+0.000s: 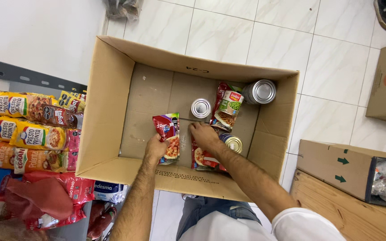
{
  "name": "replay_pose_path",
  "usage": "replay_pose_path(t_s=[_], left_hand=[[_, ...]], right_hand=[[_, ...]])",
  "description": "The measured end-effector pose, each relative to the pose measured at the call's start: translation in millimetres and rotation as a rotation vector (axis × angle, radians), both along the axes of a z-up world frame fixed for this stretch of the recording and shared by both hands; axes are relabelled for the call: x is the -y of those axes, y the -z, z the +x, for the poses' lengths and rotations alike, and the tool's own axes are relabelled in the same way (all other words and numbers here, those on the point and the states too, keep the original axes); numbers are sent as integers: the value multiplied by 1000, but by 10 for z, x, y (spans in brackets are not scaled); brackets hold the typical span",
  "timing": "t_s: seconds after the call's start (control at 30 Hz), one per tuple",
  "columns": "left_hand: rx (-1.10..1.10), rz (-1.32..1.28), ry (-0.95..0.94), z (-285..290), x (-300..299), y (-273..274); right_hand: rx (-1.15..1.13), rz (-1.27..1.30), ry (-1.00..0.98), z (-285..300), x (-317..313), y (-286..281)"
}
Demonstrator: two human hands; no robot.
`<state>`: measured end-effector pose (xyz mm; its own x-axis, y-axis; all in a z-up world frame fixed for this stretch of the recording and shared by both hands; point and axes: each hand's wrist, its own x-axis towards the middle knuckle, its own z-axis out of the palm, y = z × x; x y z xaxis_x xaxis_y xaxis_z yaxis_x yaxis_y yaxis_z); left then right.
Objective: The person takes various grocery items including cans, cartons, and packets from a cardboard box on the floor and places them onto a metal shelf.
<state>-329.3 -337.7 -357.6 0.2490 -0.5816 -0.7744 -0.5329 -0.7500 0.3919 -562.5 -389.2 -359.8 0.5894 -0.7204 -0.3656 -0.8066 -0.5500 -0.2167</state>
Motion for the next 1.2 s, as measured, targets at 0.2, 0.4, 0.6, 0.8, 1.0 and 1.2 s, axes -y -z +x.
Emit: replay_pose_path(t_s=[0.2,0.4,0.6,0.8,1.0,1.2], left_hand=[[17,7,24,9,-48,-195],[3,-14,24,-24,-68,-229],[-4,30,72,-47,-91,-201],[9,52,112,-63,-146,-301],[33,45,99,37,-147,-97],[29,-5,79,-57,-126,-537]], right_hand=[[-82,-81,82,166,3,594],[-46,-74,117,152,124,645],[-73,-100,34,182,130,66],[75,-179,-19,-2,252,637],[415,1,-88,-163,357,-463],[517,-9,-209,-255,373,-637]])
